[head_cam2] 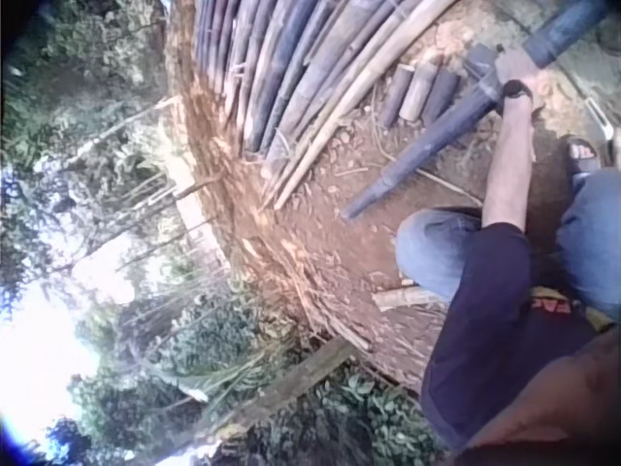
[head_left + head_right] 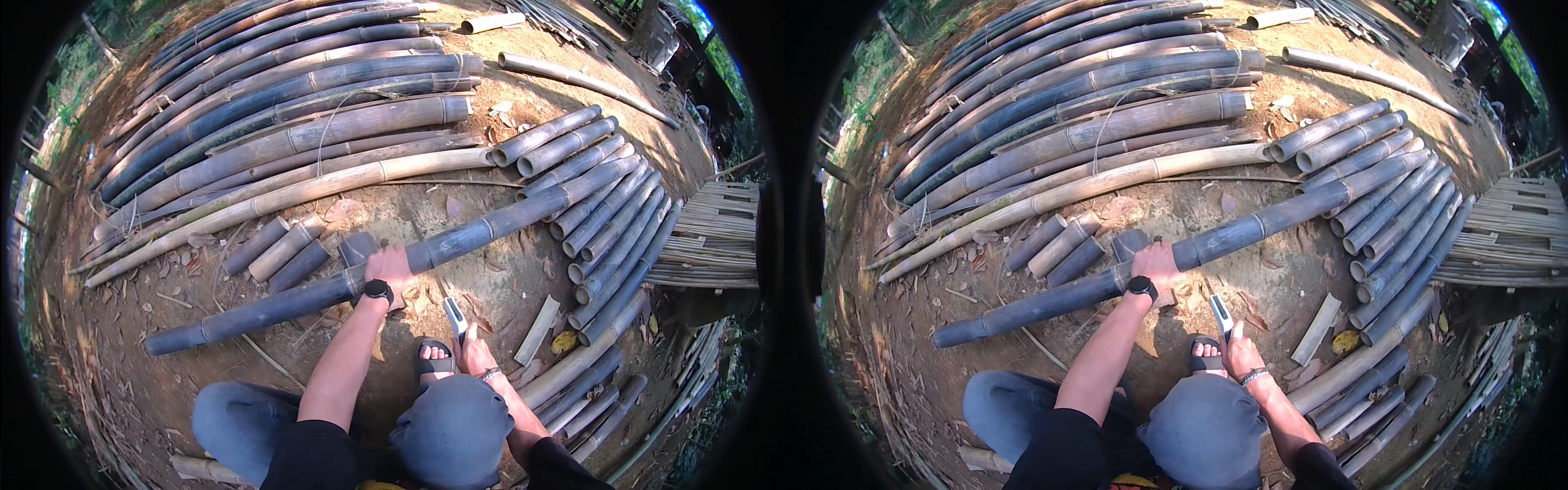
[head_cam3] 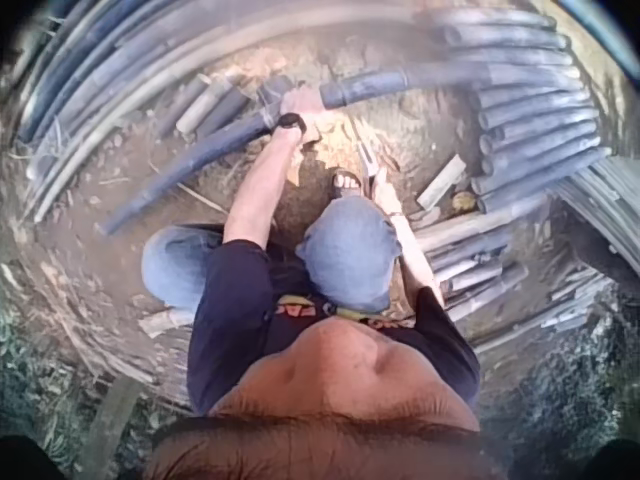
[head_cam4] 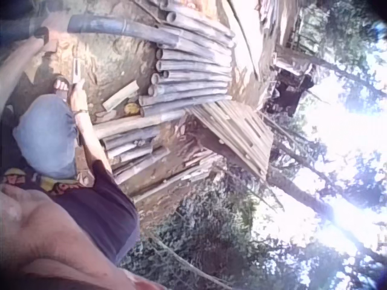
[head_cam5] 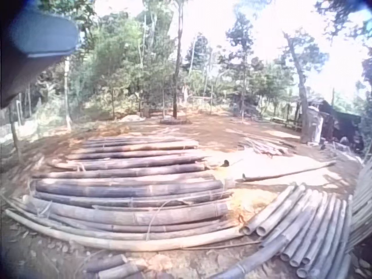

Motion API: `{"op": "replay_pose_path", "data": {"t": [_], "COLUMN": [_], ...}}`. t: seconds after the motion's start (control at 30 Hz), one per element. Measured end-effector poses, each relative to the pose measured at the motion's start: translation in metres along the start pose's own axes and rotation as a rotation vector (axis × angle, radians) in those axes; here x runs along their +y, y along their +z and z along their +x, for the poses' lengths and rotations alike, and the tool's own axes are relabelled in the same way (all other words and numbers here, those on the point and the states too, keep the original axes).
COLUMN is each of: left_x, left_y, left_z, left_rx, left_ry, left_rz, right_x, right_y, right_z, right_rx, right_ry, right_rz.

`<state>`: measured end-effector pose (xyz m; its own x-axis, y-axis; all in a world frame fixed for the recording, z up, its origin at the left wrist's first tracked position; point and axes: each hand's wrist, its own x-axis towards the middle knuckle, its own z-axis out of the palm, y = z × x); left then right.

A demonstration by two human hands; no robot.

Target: The person saws a bamboo pole using a hand saw and then moves pieces of bamboo on the ground.

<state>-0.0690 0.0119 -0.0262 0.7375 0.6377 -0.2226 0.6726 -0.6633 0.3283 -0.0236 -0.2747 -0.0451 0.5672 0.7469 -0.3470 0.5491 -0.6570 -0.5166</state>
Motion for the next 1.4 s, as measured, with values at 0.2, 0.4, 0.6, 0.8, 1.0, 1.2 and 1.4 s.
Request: {"op": "replay_pose_path", "data": {"t": [0.2, 0.4, 0.6, 0.8, 1.0, 1.2, 1.4], "left_x": [-0.004, 0.003, -0.006, 0.001, -0.003, -0.004, -0.006], "left_y": [0.004, -0.02, -0.002, -0.024, -0.017, -0.033, -0.026], "left_z": [0.002, 0.003, 0.004, 0.008, 0.007, 0.01, 0.001], "left_rx": [0.051, -0.142, -0.052, -0.158, -0.115, -0.176, -0.093], "left_ry": [-0.013, -0.011, -0.025, -0.01, -0.026, -0.017, -0.01], "left_rz": [0.034, -0.02, 0.009, 0.024, 0.044, 0.034, 0.0], "right_x": [-0.001, 0.008, -0.019, 0.027, -0.018, 0.012, -0.007], "right_y": [-0.025, -0.016, -0.01, -0.009, -0.018, -0.024, -0.007], "right_z": [-0.035, -0.037, 0.008, -0.062, 0.007, -0.062, -0.001], "right_rx": [-0.054, -0.12, -0.043, -0.029, -0.023, -0.066, -0.014], "right_ry": [-0.007, 0.075, 0.0, -0.033, -0.025, -0.008, -0.012], "right_rz": [-0.009, -0.003, 0.013, 0.001, 0.009, 0.002, -0.049]}}
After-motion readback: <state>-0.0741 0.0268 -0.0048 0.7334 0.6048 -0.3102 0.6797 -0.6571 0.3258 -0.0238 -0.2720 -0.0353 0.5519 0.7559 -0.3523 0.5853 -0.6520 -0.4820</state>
